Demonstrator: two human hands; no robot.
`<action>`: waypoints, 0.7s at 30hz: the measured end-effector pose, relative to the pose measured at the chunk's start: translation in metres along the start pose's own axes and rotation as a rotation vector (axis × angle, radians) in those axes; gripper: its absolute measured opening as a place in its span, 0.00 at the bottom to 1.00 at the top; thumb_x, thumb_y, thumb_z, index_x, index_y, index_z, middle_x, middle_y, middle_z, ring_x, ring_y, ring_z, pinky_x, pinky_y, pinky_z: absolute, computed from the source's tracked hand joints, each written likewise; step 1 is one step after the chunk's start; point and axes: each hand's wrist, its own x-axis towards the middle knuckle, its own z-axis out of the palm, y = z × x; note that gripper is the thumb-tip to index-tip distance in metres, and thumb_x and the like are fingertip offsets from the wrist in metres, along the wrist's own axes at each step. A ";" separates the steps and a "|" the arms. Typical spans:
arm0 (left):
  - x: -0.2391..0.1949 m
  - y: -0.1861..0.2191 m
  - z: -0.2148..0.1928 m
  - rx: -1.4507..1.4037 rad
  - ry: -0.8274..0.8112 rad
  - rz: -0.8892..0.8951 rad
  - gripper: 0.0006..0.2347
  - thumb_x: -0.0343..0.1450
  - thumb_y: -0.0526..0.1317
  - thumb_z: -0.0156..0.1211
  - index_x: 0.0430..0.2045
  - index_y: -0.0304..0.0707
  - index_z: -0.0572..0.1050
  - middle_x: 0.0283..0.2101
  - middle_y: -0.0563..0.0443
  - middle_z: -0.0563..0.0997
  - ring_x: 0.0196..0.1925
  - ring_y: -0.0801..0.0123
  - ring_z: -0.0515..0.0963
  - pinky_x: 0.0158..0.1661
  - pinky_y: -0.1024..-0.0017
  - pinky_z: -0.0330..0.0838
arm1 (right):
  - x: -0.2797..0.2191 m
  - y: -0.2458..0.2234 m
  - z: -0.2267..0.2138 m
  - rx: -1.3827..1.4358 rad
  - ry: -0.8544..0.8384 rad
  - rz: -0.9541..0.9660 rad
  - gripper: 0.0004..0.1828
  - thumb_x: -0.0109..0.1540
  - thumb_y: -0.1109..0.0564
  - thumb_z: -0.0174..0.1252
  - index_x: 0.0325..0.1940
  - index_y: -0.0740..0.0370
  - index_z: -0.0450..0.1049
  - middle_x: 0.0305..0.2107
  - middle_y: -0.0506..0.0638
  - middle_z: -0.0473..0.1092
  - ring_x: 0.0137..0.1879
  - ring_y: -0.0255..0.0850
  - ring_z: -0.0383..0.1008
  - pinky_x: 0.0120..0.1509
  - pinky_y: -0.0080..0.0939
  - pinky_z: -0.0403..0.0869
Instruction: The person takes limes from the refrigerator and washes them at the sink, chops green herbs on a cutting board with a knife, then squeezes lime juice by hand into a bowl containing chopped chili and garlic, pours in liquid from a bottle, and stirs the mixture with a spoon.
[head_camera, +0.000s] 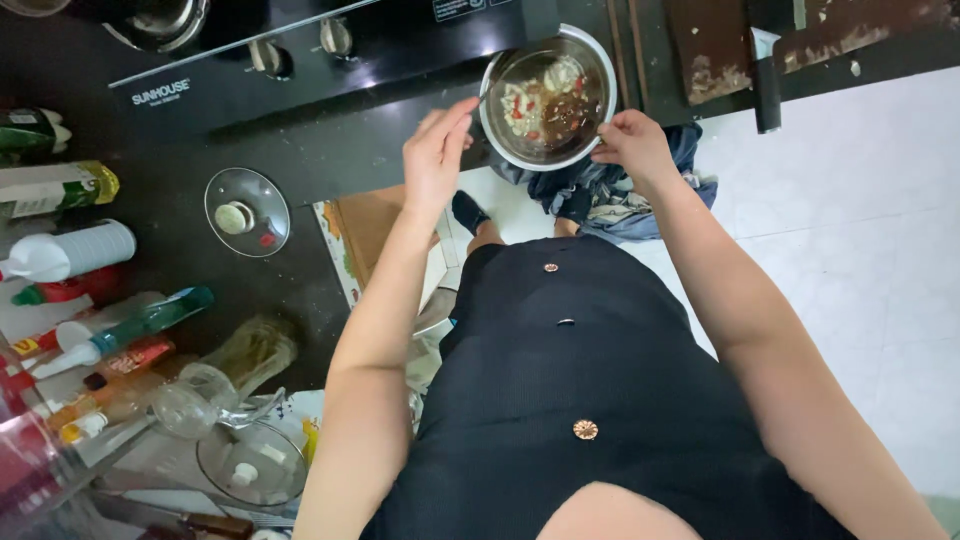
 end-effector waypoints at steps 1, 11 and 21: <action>-0.003 0.002 -0.001 0.157 0.005 0.099 0.10 0.79 0.36 0.56 0.52 0.37 0.80 0.36 0.51 0.80 0.33 0.75 0.81 0.36 0.78 0.77 | 0.002 0.002 -0.003 0.016 -0.021 0.004 0.07 0.70 0.58 0.57 0.45 0.65 0.70 0.36 0.51 0.75 0.41 0.40 0.80 0.46 0.39 0.82; -0.057 -0.093 0.026 -0.391 0.352 -0.394 0.14 0.79 0.42 0.51 0.50 0.26 0.76 0.28 0.45 0.79 0.23 0.69 0.80 0.26 0.73 0.78 | -0.003 -0.008 -0.003 0.124 -0.133 0.016 0.05 0.69 0.60 0.57 0.43 0.63 0.67 0.35 0.50 0.73 0.41 0.40 0.81 0.48 0.41 0.83; -0.046 -0.047 0.040 -0.529 0.339 -0.525 0.15 0.79 0.40 0.53 0.53 0.25 0.75 0.31 0.44 0.80 0.26 0.68 0.81 0.31 0.70 0.82 | -0.006 -0.017 -0.005 0.079 -0.171 -0.006 0.05 0.66 0.63 0.57 0.42 0.62 0.66 0.36 0.50 0.73 0.39 0.38 0.80 0.45 0.39 0.83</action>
